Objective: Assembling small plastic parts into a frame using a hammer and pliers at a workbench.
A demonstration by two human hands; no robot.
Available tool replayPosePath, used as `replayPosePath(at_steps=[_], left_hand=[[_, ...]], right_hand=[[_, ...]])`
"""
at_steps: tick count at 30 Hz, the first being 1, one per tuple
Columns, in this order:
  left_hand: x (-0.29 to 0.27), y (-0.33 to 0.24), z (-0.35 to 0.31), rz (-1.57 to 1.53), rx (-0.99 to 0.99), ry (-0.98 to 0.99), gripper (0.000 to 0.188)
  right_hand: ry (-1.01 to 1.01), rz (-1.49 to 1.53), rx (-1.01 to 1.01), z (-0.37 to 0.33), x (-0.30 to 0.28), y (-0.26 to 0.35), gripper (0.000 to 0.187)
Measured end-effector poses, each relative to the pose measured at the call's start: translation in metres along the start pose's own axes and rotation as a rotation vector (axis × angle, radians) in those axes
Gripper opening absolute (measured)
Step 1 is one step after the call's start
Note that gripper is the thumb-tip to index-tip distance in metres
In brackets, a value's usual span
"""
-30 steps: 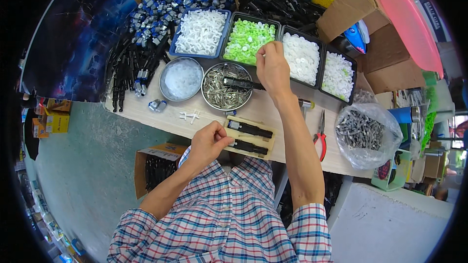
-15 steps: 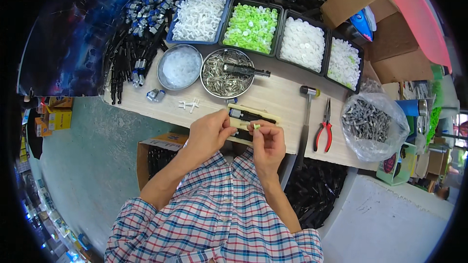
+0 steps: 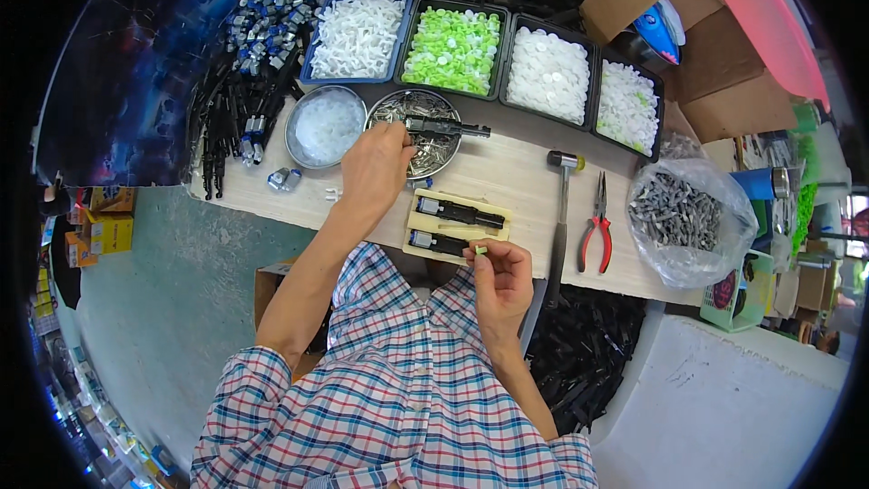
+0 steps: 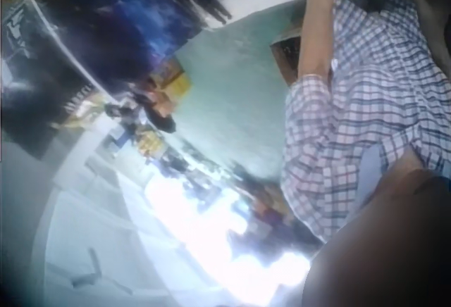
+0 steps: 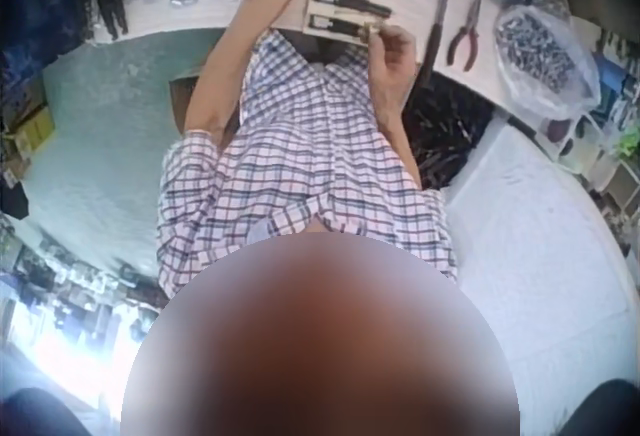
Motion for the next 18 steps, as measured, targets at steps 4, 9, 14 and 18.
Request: replayPosePath(at_steps=[4,9,14,18], left_hand=[[-0.006,-0.002,-0.001,-0.049,0.045,-0.001,0.018],[-0.019,-0.003,-0.006,-0.146,0.137,-0.103,0.011],[-0.022,-0.003,-0.028,-0.493,-0.041,-0.04,0.005],[0.001,-0.025,-0.077,-1.091,-0.334,0.216,0.008]], right_hand=[[0.022,0.025,0.001,0.003,0.004,-0.001,0.018],[0.074,0.03,0.021,0.004,0.014,0.001,0.018],[0.092,0.1,0.104,0.004,0.025,-0.003,0.016],[0.079,0.334,0.326,0.007,0.036,-0.009,0.017]])
Point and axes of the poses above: each hand's wrist, its own z-axis towards the middle knuckle, its own x-axis out of the palm, y = z × x, the point moved 9 cm from there along z, towards the middle knuckle, and after that the axes turned 11 degrees about -z, right-handed, at the moved point
